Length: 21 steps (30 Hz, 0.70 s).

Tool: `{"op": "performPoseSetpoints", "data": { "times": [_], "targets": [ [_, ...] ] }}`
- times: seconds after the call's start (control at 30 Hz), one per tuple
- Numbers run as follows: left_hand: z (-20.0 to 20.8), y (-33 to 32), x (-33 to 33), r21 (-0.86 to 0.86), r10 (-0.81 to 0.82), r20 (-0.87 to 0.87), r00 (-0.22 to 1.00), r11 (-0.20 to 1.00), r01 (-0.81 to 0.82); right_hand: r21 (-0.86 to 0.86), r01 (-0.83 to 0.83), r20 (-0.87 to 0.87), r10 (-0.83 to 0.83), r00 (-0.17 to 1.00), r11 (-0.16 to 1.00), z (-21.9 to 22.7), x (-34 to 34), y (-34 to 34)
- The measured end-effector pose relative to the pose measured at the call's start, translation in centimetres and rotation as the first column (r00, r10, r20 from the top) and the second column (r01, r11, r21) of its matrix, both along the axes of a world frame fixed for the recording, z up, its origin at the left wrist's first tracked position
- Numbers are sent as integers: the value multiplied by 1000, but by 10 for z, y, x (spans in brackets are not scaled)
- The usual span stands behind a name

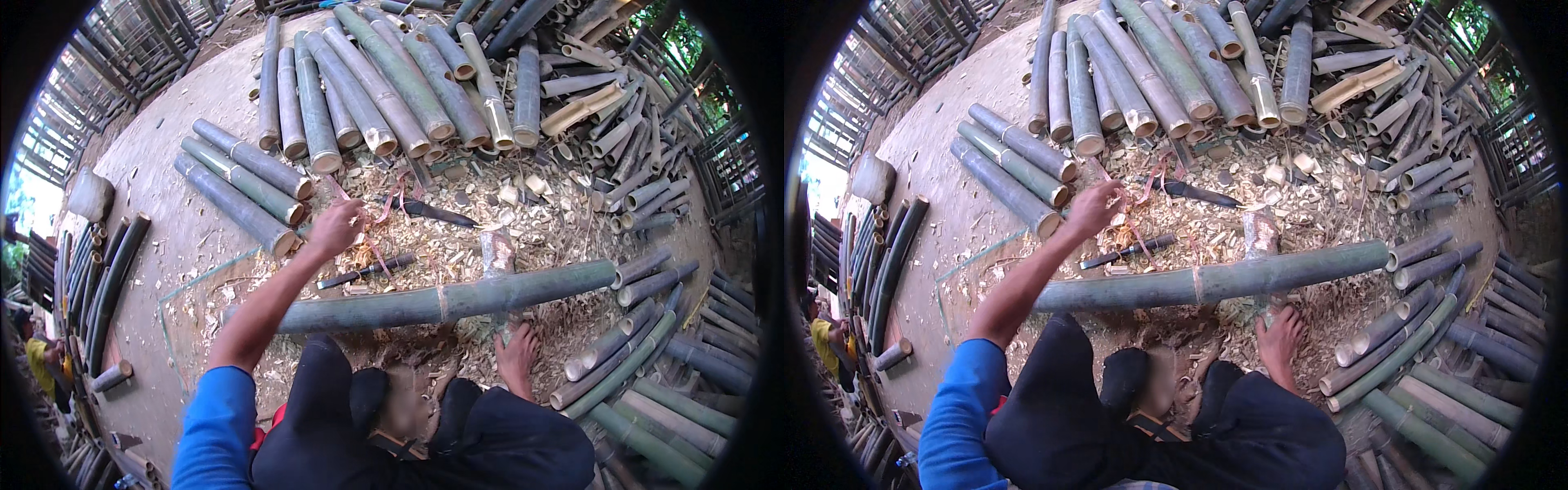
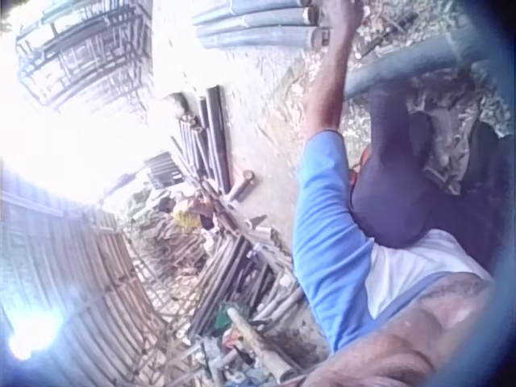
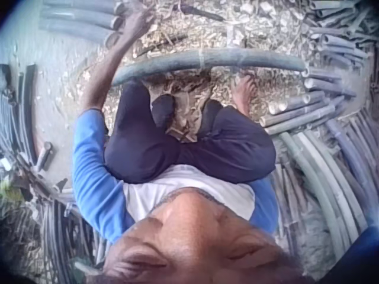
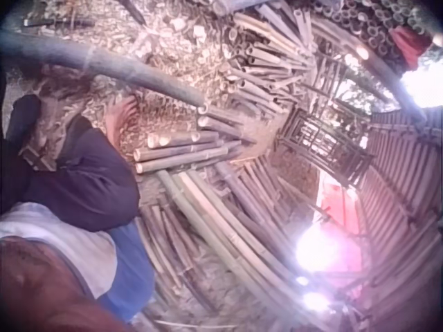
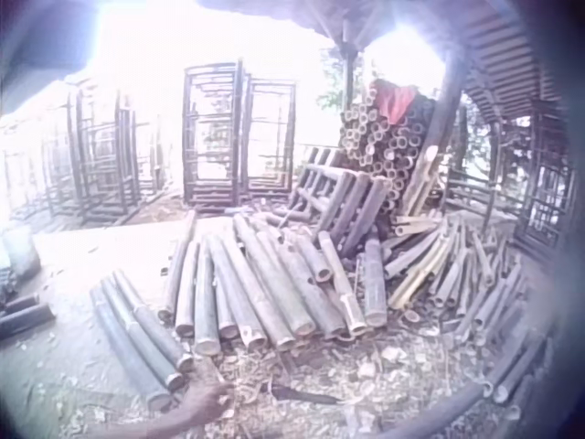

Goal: The person saws a piece of bamboo by hand while seated on the ground, then uses a knife to scrape and refine the edges of the cut sections.

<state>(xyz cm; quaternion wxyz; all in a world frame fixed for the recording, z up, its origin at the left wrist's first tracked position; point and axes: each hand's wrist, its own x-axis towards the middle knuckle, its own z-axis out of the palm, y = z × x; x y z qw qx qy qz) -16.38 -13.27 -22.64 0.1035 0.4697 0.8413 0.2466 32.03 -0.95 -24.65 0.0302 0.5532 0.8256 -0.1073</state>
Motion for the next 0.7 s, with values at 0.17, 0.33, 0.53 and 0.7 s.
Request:
{"op": "performPoseSetpoints", "data": {
  "times": [0.17,0.33,0.53,0.7],
  "targets": [
    [-24,123,25,49,275,441,855,943,-329,-55,-30,-21,29,999,998,-11,-14,-5],
    [-18,199,36,-147,411,178,894,910,-388,-13,-36,4,36,999,999,-13,-3,1],
    [-39,223,35,-127,344,119,931,936,-329,-62,-2,-1,2,1000,998,-8,0,0],
    [-21,230,3,234,101,844,527,815,-530,-114,-32,-67,25,997,993,-14,-17,-6]
  ]
}}
